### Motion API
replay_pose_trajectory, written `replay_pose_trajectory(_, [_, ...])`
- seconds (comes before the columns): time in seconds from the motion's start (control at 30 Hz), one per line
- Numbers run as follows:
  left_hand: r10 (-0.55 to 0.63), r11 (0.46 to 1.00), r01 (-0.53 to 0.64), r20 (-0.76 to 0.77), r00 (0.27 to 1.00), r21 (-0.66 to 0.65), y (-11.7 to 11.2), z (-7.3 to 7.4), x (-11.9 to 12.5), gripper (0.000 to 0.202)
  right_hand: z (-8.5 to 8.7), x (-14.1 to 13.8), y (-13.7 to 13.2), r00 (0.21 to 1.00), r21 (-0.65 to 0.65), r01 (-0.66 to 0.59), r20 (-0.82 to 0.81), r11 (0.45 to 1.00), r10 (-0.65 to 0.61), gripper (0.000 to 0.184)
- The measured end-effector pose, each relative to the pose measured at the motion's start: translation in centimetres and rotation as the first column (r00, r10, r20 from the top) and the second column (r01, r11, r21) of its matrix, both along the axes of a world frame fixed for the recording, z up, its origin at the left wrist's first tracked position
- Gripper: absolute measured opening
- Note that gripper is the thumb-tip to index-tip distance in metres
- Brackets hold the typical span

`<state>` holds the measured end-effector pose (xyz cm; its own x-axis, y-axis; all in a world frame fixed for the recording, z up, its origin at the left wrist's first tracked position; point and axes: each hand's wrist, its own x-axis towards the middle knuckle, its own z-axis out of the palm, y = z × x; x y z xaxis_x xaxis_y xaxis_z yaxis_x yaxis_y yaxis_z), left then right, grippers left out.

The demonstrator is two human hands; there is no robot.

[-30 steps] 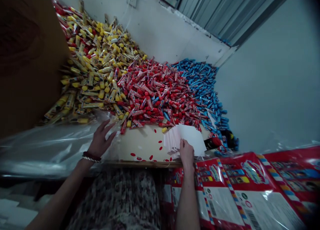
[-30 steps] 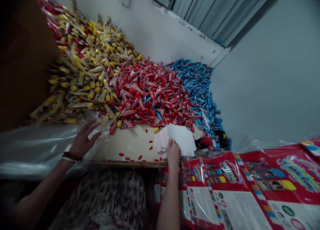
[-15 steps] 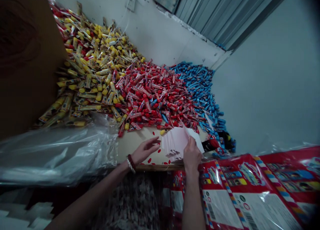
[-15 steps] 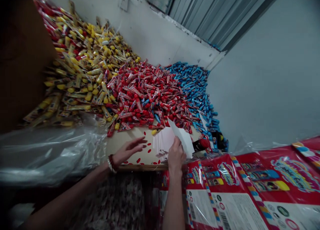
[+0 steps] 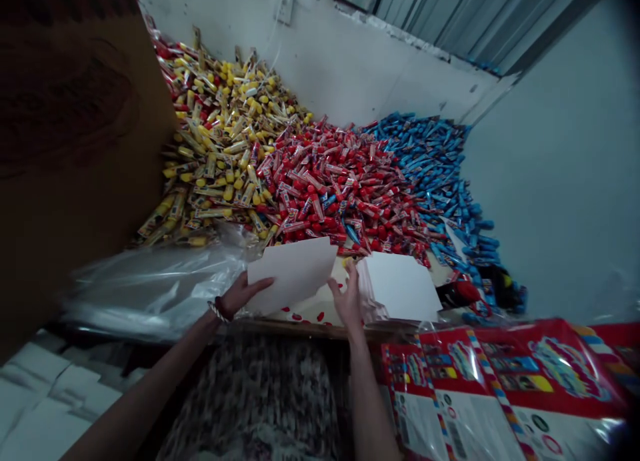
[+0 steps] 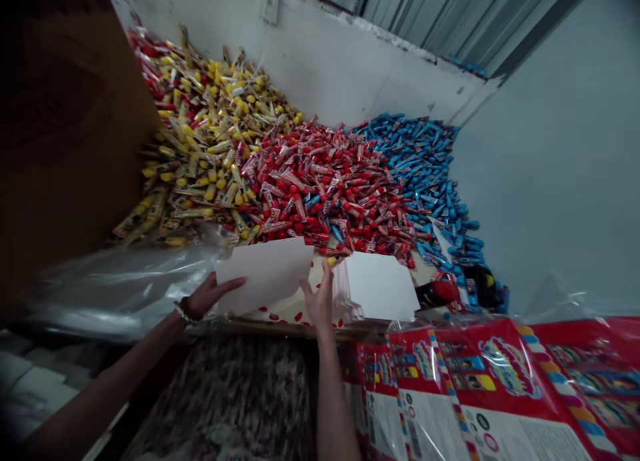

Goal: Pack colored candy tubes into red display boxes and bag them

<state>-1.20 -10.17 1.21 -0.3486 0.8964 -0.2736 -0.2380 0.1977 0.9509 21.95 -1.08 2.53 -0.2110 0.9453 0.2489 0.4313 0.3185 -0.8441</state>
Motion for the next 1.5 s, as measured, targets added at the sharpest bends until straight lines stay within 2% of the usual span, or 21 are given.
replay_pose_trajectory(0.1, [-0.086,0.994,0.092,-0.099,0.991,0.056,0.7,1.4,-0.7,0.053,-0.6,0.6,3.8,0.976,-0.21,-0.14,-0.191,0.968,0.1,0.053])
replay_pose_trajectory(0.17, [-0.083,0.992,0.095,-0.146,0.986,0.077,1.4,1.3,-0.3,0.05,-1.2,0.9,4.8,0.967,-0.242,-0.165,-0.228,0.956,0.109,0.045])
replay_pose_trajectory(0.23, [-0.034,0.993,0.053,-0.177,0.984,0.103,2.0,0.2,0.5,0.055,-2.2,1.5,4.6,0.972,-0.241,-0.13,-0.22,0.962,0.076,0.044])
replay_pose_trajectory(0.33, [0.074,0.995,-0.058,-0.21,0.975,0.083,2.3,-2.6,1.9,0.065,-4.1,2.3,3.4,0.983,-0.276,-0.092,-0.18,0.957,0.043,0.043])
replay_pose_trajectory(0.4, [0.131,0.991,-0.123,-0.223,0.966,0.047,2.6,-4.2,2.6,0.063,-5.1,2.4,2.6,0.99,-0.293,-0.068,-0.14,0.954,0.028,0.039])
replay_pose_trajectory(0.47, [0.173,0.985,-0.173,-0.201,0.964,0.018,3.0,-5.0,2.9,0.058,-5.3,2.2,2.1,0.996,-0.292,-0.043,-0.091,0.955,0.017,0.038])
replay_pose_trajectory(0.57, [0.222,0.973,-0.227,-0.134,0.966,-0.026,3.5,-4.6,2.7,0.054,-3.8,2.2,1.6,0.997,-0.267,-0.038,0.053,0.963,0.054,0.04])
replay_pose_trajectory(0.63, [0.22,0.974,-0.224,-0.082,0.972,-0.044,3.1,-3.7,2.3,0.058,-2.0,2.9,1.4,0.979,-0.136,-0.007,0.199,0.991,0.034,0.04])
replay_pose_trajectory(0.7, [0.207,0.975,-0.209,-0.029,0.978,-0.076,2.0,-2.8,2.0,0.062,-0.2,4.2,1.3,0.929,0.084,0.136,0.336,0.987,-0.157,0.042])
replay_pose_trajectory(0.77, [0.185,0.974,-0.182,0.009,0.983,-0.136,0.4,-2.5,2.0,0.063,1.0,5.5,1.6,0.809,0.247,0.326,0.426,0.913,-0.404,0.047])
replay_pose_trajectory(0.8, [0.168,0.972,-0.162,0.022,0.986,-0.172,-0.4,-2.7,2.0,0.062,1.2,6.1,1.8,0.734,0.274,0.385,0.487,0.881,-0.473,0.051])
replay_pose_trajectory(0.87, [0.114,0.963,-0.098,0.049,0.992,-0.253,-2.0,-3.3,2.3,0.062,1.1,6.9,2.5,0.614,0.265,0.418,0.623,0.869,-0.485,0.056])
replay_pose_trajectory(0.93, [0.08,0.942,-0.042,0.101,0.992,-0.333,-3.3,-4.3,2.7,0.06,0.6,7.1,3.1,0.549,0.231,0.408,0.711,0.883,-0.439,0.053])
replay_pose_trajectory(1.0, [0.094,0.926,-0.021,0.176,0.98,-0.376,-4.0,-5.1,3.2,0.056,0.3,7.1,3.6,0.508,0.217,0.399,0.756,0.891,-0.412,0.048])
replay_pose_trajectory(1.07, [0.133,0.928,-0.029,0.259,0.957,-0.372,-4.3,-5.4,3.6,0.053,0.3,7.1,3.8,0.486,0.21,0.39,0.78,0.897,-0.394,0.046])
replay_pose_trajectory(1.17, [0.158,0.943,-0.038,0.342,0.926,-0.332,-4.0,-5.0,3.9,0.058,0.8,7.2,3.8,0.488,0.177,0.377,0.796,0.909,-0.357,0.047])
replay_pose_trajectory(1.33, [0.079,0.961,0.029,0.374,0.924,-0.273,-3.3,-4.2,3.4,0.07,1.7,7.5,3.9,0.468,0.14,0.357,0.829,0.924,-0.306,0.043])
replay_pose_trajectory(1.5, [0.078,0.959,0.04,0.396,0.915,-0.28,-2.8,-4.1,3.0,0.08,1.9,7.1,3.9,0.415,0.155,0.343,0.86,0.927,-0.298,0.037])
